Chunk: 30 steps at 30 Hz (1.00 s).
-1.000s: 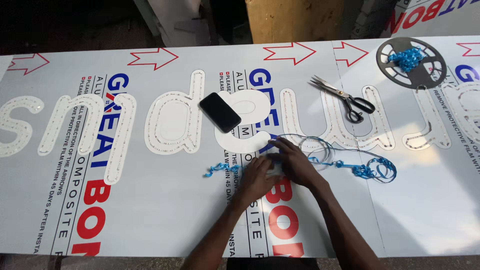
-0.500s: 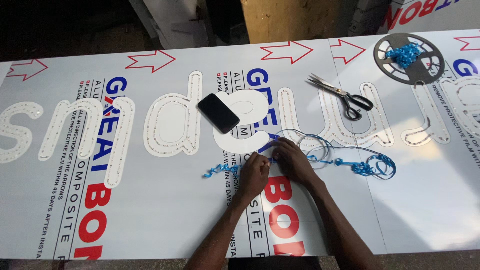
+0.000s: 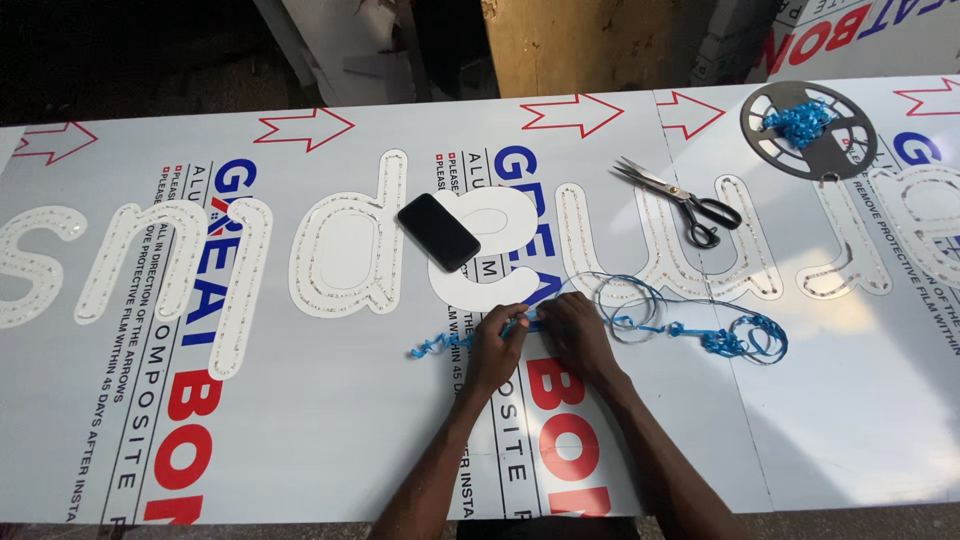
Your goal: The person uses scissors to cut a blue LED strip and then threads it through the channels of white letter-shaped frames laid out on a workbench. The person carefully guides the strip through the contours of the letters, ensuring it fits within the designated paths.
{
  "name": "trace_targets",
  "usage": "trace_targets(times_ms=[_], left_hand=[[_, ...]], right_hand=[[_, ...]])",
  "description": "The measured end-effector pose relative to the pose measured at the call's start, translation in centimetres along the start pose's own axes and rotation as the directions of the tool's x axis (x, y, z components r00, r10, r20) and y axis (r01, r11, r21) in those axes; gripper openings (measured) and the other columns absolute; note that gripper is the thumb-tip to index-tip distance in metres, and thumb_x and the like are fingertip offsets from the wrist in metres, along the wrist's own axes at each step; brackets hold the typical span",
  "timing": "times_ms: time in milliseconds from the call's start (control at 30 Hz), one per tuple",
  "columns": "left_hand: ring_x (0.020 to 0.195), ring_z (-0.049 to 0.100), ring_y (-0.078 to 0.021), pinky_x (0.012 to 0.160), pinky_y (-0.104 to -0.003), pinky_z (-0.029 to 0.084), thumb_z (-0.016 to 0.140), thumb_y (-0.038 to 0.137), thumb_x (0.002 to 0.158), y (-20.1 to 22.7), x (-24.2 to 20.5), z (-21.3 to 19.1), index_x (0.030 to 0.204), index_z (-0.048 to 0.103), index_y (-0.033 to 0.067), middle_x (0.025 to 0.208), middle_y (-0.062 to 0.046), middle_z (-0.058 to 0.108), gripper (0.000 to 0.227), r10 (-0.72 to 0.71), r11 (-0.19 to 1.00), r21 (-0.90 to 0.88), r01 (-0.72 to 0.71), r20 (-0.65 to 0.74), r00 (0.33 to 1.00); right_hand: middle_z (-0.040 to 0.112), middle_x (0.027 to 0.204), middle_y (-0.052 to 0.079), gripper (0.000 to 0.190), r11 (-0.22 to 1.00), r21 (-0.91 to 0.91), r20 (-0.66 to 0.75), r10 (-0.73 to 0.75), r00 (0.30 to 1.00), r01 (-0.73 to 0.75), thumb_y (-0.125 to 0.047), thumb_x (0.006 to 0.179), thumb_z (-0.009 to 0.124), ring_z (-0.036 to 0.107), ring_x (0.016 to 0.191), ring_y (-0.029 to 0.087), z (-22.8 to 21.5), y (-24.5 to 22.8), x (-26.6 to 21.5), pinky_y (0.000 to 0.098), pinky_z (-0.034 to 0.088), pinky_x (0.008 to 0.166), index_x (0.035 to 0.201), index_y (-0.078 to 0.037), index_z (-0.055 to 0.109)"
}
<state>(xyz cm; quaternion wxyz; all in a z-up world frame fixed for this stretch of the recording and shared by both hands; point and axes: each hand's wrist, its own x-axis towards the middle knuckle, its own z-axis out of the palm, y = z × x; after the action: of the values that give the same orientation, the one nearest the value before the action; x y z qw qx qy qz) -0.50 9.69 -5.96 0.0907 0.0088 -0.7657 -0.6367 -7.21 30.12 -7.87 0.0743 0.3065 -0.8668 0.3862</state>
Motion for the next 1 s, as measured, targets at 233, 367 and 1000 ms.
trace_targets(times_ms=[233,367,1000], left_hand=[[0.086,0.076,-0.0241,0.072,-0.040,0.059,0.069,0.032,0.118,-0.6,0.0,0.4,0.119,0.080,0.0068,0.096,-0.015,0.077,0.027,-0.024,1.000,0.005,0.024,-0.038,0.999],[0.082,0.076,-0.0254,0.068,-0.037,0.058,0.068,0.029,0.118,-0.6,0.2,0.0,0.112,0.081,0.0081,0.091,-0.013,0.075,0.025,-0.011,0.999,0.043,0.015,-0.105,0.994],[0.096,0.073,-0.0283,0.085,-0.041,0.058,0.060,0.011,0.107,-4.9,2.6,-15.7,0.133,0.070,0.0135,0.105,-0.011,0.073,0.028,0.093,0.976,0.205,0.078,-0.710,0.698]], right_hand=[[0.074,0.091,0.009,0.012,0.999,0.005,-0.068,0.040,0.997,-0.040,-0.021,0.109,0.074,0.072,0.098,0.032,0.7,-1.9,0.3,0.0459,0.056,0.088,0.112,-0.012,0.081],[0.073,0.085,0.009,0.013,1.000,0.000,-0.085,0.013,0.996,-0.013,-0.022,0.111,0.073,0.073,0.093,0.032,0.6,-3.1,0.6,0.0449,0.057,0.084,0.108,-0.012,0.081],[0.081,0.106,0.023,0.016,0.955,0.233,-0.088,0.210,0.974,-0.185,-0.006,0.112,0.067,0.078,0.102,0.046,-4.9,-0.7,-2.2,0.0565,0.062,0.087,0.122,-0.005,0.080]])
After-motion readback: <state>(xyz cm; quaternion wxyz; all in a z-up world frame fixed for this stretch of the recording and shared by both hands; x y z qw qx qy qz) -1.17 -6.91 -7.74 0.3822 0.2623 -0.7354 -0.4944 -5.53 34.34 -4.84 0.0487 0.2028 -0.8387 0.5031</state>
